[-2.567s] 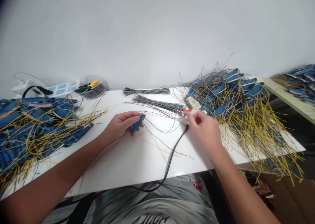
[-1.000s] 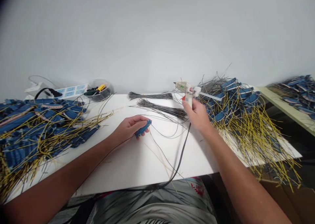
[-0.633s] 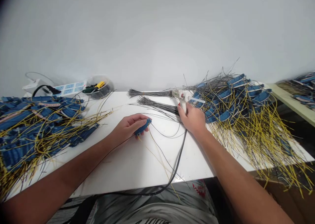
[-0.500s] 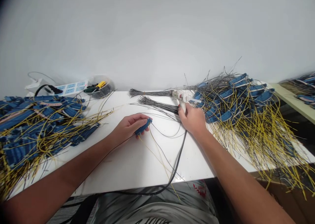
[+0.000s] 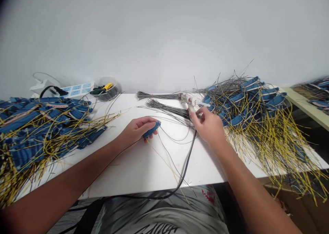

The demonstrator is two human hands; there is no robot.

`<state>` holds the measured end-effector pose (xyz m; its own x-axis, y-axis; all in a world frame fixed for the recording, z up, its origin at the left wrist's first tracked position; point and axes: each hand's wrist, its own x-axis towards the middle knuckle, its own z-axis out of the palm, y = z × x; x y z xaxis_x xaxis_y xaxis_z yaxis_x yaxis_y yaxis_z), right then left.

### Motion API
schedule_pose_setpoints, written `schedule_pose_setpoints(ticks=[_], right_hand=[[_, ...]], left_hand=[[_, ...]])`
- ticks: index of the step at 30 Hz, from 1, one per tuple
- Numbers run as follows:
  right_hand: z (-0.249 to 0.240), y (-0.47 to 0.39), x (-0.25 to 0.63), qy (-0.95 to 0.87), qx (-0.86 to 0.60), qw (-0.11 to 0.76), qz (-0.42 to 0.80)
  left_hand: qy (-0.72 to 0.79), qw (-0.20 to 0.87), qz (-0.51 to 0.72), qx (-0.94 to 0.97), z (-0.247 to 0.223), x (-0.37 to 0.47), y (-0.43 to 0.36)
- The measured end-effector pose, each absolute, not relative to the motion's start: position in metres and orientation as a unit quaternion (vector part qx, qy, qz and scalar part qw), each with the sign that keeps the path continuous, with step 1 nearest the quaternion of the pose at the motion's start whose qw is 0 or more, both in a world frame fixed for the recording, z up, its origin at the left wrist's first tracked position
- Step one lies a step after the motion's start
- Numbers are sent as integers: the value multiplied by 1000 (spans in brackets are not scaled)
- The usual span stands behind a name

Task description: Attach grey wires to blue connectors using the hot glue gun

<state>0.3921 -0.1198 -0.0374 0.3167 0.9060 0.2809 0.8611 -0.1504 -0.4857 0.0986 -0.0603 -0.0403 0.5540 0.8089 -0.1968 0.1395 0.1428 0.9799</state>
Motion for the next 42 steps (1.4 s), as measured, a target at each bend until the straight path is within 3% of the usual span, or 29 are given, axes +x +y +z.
schedule_pose_setpoints(ticks=[5, 13, 19, 23, 32, 39, 42], right_hand=[[-29, -152, 392, -539, -672, 459, 218], [36, -182, 376, -525, -476, 580, 402], [38, -171, 371, -482, -477, 611, 409], [23, -162, 367, -444, -509, 567, 471], [16, -157, 339, -438, -449, 486, 609], [10, -154, 295, -429, -298, 462, 716], [4, -154, 278, -435, -269, 455, 729]], left_hand=[[388, 642, 262, 608, -42, 99, -60], [400, 615, 254, 630, -41, 97, -63], [429, 391, 256, 773, -40, 94, -67], [377, 282, 271, 840, -43, 95, -62], [405, 229, 322, 824, -31, 93, -67], [192, 397, 312, 841, -14, 90, -78], [175, 487, 285, 807, -14, 91, -82]])
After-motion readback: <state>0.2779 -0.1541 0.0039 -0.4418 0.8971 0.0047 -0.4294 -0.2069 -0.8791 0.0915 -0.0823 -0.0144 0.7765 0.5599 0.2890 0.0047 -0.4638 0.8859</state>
